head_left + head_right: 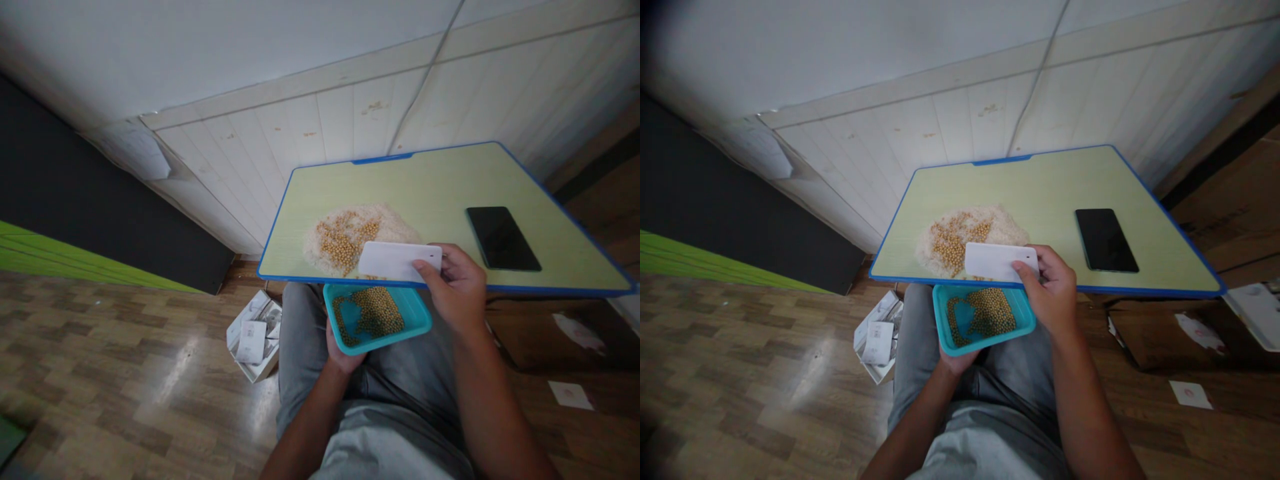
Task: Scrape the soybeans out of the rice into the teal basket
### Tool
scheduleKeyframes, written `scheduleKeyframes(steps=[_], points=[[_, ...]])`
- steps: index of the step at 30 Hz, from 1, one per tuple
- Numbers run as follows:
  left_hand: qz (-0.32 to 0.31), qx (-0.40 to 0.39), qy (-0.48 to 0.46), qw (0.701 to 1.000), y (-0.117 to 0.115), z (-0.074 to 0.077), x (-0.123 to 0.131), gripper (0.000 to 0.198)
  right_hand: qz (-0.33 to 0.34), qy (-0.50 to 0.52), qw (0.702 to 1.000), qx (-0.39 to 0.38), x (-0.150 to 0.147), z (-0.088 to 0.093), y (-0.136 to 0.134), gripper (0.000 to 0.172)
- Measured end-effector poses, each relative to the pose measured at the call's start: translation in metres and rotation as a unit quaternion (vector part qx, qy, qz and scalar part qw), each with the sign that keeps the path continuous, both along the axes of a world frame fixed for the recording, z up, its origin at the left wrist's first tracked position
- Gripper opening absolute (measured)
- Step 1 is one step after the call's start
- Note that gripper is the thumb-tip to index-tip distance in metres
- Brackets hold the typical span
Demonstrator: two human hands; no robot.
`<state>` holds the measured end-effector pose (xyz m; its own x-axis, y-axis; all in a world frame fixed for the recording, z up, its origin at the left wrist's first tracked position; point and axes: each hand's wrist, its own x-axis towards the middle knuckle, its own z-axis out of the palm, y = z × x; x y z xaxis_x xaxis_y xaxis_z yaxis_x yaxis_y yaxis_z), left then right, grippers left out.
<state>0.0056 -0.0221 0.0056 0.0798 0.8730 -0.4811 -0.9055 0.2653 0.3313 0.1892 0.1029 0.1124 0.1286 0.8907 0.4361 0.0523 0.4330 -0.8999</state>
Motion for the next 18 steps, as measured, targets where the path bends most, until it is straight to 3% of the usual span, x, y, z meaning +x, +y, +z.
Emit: scheduleKeyframes(steps=[9, 13, 18], points=[[0.003, 0.017, -0.009, 1.000, -0.003, 0.002, -0.002, 0.052, 0.002, 0.002, 1.000, -0.008, -0.001, 0.002, -0.001, 0.015], [-0.003, 0.014, 0.026, 1.000, -0.001, 0.013, 0.002, 0.059, 0.006, -0.009, 1.000, -0.010, -0.002, 0.002, 0.000, 0.016], [0.011, -0.055, 0.076, 0.996, 0.000, 0.030, 0.005, 0.055, 0.026, -0.023, 0.999, -0.016, -0.004, 0.003, -0.001, 0.015]])
